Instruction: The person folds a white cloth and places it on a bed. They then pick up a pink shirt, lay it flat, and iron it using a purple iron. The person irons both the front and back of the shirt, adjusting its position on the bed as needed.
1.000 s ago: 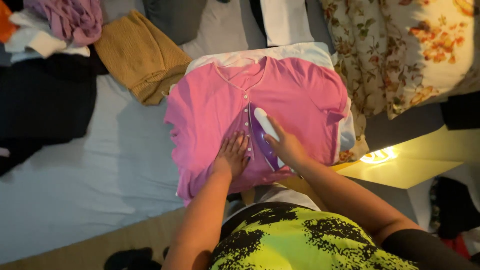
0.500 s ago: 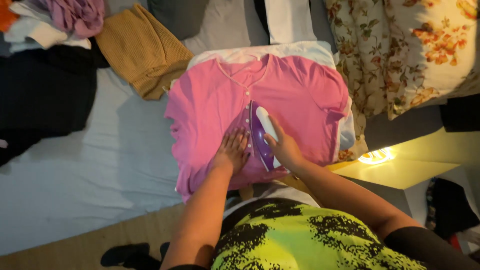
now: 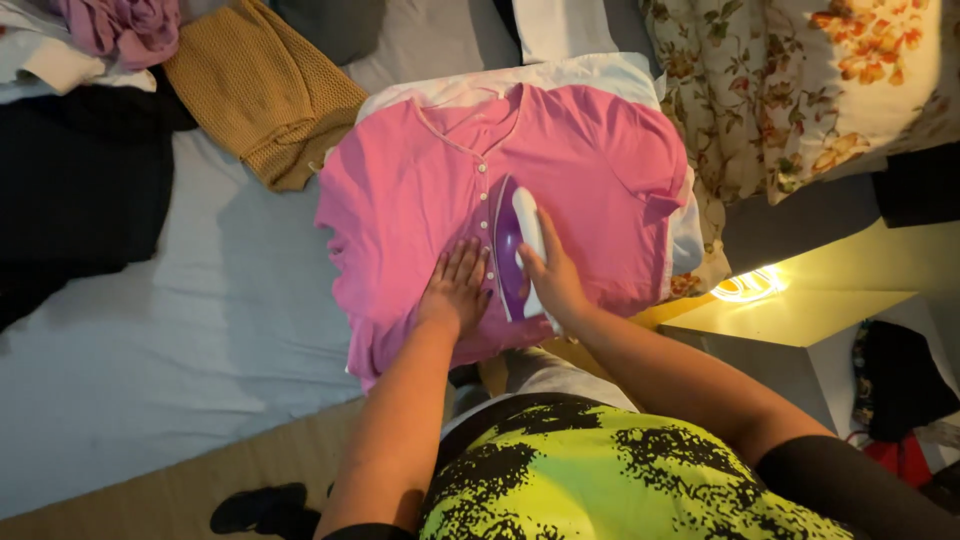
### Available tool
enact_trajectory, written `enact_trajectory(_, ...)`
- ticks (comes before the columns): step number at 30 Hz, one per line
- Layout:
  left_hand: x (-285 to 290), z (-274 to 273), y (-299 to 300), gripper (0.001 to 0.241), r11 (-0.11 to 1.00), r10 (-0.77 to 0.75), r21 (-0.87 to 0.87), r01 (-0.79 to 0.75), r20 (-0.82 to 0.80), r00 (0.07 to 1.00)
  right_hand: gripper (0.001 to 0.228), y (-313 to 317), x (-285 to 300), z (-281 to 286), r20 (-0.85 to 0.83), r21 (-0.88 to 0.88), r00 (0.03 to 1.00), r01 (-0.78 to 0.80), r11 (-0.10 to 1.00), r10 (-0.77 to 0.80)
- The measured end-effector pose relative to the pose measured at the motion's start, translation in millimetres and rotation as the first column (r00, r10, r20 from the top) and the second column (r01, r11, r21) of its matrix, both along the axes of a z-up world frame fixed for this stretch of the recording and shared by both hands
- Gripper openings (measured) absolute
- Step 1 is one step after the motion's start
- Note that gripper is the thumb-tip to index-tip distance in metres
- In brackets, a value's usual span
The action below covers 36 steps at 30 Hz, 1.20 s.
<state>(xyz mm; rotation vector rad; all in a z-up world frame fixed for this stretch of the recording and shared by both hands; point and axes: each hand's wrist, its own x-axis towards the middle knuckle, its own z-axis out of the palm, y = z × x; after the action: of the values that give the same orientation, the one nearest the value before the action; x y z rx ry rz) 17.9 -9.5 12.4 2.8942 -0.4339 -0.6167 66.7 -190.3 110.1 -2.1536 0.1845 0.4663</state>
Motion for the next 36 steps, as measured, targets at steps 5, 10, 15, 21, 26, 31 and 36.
enact_trajectory(5,-7.0,-16.3,1.7,0.083,0.998,0.014,-0.063,-0.006,0.139,0.990,0.064,8.9,-11.0,20.9,-0.087,-0.030,0.994,-0.062,0.998,0.059)
enact_trajectory(10,-2.0,-27.4,1.9,0.086,0.994,0.040,-0.103,-0.019,0.198,0.979,0.065,-1.3,36.5,-2.3,-0.064,-0.134,0.975,-0.221,0.966,0.214)
enact_trajectory(15,-6.6,-13.3,2.9,0.089,0.992,0.013,-0.123,0.012,0.202,0.979,0.066,-15.2,8.1,26.6,0.036,-0.155,0.954,-0.287,0.945,0.296)
enact_trajectory(21,-4.9,12.4,3.3,0.082,0.996,0.024,-0.089,-0.022,0.024,0.999,0.064,-21.4,0.2,16.6,-0.148,-0.107,0.963,-0.242,0.964,0.225)
enact_trajectory(26,-0.4,-12.3,0.3,0.084,0.998,0.028,-0.060,-0.024,0.070,0.997,0.063,-18.0,43.8,-20.2,-0.061,-0.031,0.973,-0.225,0.974,0.223)
enact_trajectory(31,-10.1,-20.3,2.3,0.090,0.991,0.018,-0.135,0.015,0.237,0.971,0.066,-22.0,12.5,29.3,-0.046,-0.132,0.953,-0.302,0.944,0.299)
enact_trajectory(36,-7.8,-2.7,3.9,0.085,0.990,0.025,-0.140,0.001,0.183,0.983,0.063,-10.0,8.1,44.1,-0.172,-0.130,0.948,-0.290,0.948,0.267)
